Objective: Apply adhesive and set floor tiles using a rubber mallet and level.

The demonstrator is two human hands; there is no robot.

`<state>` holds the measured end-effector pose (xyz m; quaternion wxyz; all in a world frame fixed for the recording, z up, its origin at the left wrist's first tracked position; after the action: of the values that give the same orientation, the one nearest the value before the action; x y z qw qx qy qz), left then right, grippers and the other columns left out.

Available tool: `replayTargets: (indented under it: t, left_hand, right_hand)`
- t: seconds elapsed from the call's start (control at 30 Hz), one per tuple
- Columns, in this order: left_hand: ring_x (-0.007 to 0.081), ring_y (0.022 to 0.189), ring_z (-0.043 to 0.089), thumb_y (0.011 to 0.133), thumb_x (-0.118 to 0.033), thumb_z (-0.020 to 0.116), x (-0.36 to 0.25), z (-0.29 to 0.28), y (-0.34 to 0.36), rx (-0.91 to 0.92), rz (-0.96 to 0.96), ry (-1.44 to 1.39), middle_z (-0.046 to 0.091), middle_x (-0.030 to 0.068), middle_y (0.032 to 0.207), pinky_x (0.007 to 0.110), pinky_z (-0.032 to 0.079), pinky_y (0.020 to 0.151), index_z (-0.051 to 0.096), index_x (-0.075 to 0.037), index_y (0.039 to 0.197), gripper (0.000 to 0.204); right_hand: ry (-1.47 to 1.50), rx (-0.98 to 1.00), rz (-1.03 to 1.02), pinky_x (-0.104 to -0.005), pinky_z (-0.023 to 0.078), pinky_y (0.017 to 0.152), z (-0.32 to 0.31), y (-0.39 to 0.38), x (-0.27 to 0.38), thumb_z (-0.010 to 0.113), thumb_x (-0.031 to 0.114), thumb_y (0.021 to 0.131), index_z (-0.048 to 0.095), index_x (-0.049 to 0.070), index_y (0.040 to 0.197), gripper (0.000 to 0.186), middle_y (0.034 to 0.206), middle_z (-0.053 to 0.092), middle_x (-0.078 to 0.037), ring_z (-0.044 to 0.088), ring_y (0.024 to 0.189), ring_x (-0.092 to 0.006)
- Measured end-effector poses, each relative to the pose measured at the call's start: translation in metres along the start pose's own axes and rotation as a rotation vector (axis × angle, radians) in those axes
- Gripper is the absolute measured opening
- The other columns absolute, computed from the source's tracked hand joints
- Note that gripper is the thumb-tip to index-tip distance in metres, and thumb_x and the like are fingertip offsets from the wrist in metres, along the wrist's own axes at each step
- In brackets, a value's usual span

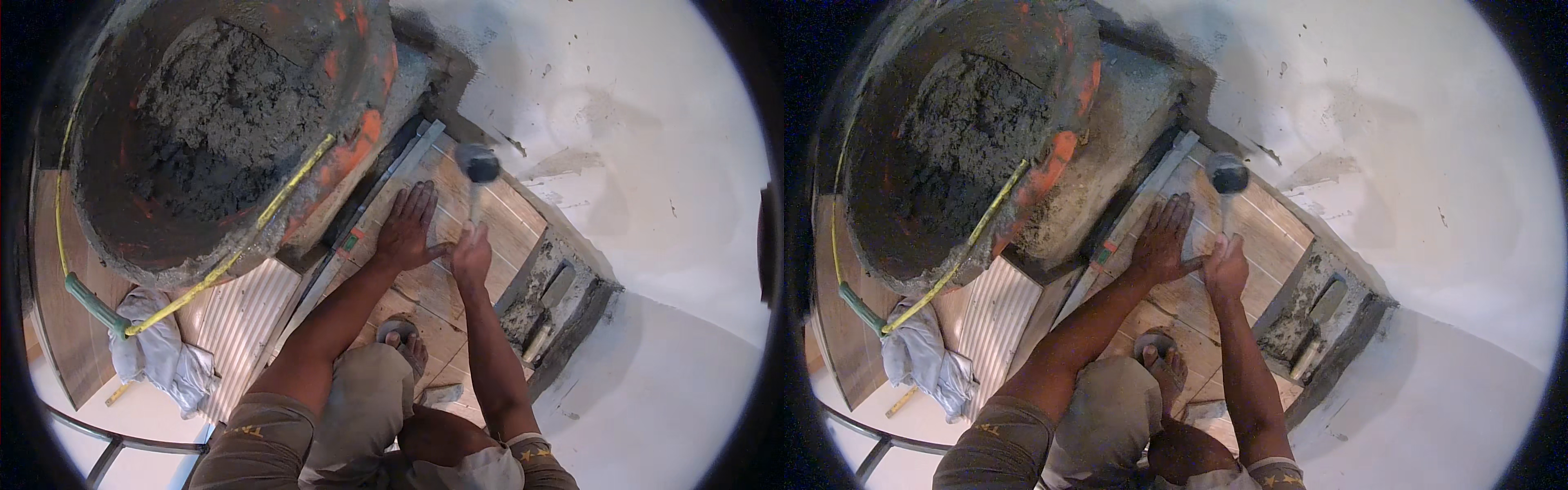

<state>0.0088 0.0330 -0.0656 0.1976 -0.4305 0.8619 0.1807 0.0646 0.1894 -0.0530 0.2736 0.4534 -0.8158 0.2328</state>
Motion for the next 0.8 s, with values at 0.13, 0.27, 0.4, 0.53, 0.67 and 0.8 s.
replayTargets:
  t: [0.13, 0.27, 0.4, 0.53, 0.67, 0.8]
  left_hand:
    - [0.0400, 0.155, 0.022, 0.085, -0.075, 0.057, 0.004, -0.003, 0.000, -0.010, 0.008, -0.010, 0.028, 0.0275, 0.164, 0.054, 0.011, 0.128, 0.031, 0.009, 0.156, 0.113]
    - [0.0404, 0.155, 0.022, 0.085, -0.075, 0.057, 0.012, -0.005, -0.002, 0.002, -0.025, 0.018, 0.027, 0.0272, 0.165, 0.054, 0.011, 0.128, 0.030, 0.009, 0.156, 0.113]
    - [0.0406, 0.155, 0.022, 0.086, -0.075, 0.056, 0.003, -0.002, 0.002, -0.015, 0.021, 0.020, 0.027, 0.0270, 0.165, 0.053, 0.011, 0.128, 0.030, 0.009, 0.156, 0.113]
    - [0.0401, 0.156, 0.021, 0.085, -0.074, 0.058, 0.000, 0.000, -0.004, -0.041, 0.020, -0.020, 0.027, 0.0264, 0.165, 0.053, 0.010, 0.128, 0.030, 0.009, 0.156, 0.113]
    - [0.0397, 0.156, 0.020, 0.084, -0.073, 0.060, 0.001, -0.003, 0.001, -0.035, 0.023, -0.022, 0.027, 0.0264, 0.165, 0.053, 0.009, 0.128, 0.030, 0.009, 0.156, 0.113]
    - [0.0396, 0.156, 0.021, 0.083, -0.072, 0.062, 0.010, -0.007, -0.002, -0.009, 0.000, 0.031, 0.029, 0.0266, 0.164, 0.053, 0.010, 0.128, 0.030, 0.009, 0.156, 0.113]
  right_hand:
    - [0.141, -0.144, -0.159, -0.0491, 0.046, 0.059, -0.010, -0.007, 0.006, 0.049, 0.028, 0.108, 0.053, -0.003, 0.112, 0.031, 0.075, 0.065, -0.024, 0.068, 0.068, -0.0377]
    - [-0.048, 0.046, -0.113, -0.0502, 0.047, 0.060, -0.012, -0.007, 0.023, 0.051, 0.028, 0.107, 0.051, -0.001, 0.110, 0.029, 0.075, 0.064, -0.025, 0.066, 0.069, -0.0453]
    - [0.076, -0.010, -0.146, -0.0526, 0.048, 0.063, -0.016, -0.006, 0.022, 0.051, 0.028, 0.106, 0.051, 0.000, 0.108, 0.028, 0.077, 0.064, -0.027, 0.065, 0.074, -0.0497]
    - [-0.027, -0.008, -0.100, -0.0519, 0.049, 0.062, -0.015, -0.002, 0.020, 0.051, 0.027, 0.107, 0.051, 0.000, 0.106, 0.027, 0.076, 0.063, -0.027, 0.064, 0.073, -0.0503]
    - [0.014, 0.014, -0.146, -0.0542, 0.048, 0.062, -0.020, 0.000, 0.016, 0.049, 0.029, 0.108, 0.051, 0.001, 0.105, 0.029, 0.075, 0.064, -0.027, 0.064, 0.072, -0.0513]
    - [0.117, -0.012, -0.157, -0.0548, 0.049, 0.063, -0.025, -0.009, 0.040, 0.048, 0.031, 0.108, 0.050, 0.002, 0.106, 0.030, 0.077, 0.065, -0.027, 0.065, 0.073, -0.0516]
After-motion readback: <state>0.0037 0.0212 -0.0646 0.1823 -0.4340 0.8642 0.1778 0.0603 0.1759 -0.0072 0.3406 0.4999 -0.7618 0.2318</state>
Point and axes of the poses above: each hand's wrist, its own y-axis towards the middle knuckle, its own z-axis out of the palm, x = y × z, the point moved 3 cm from there along y, towards the middle knuckle
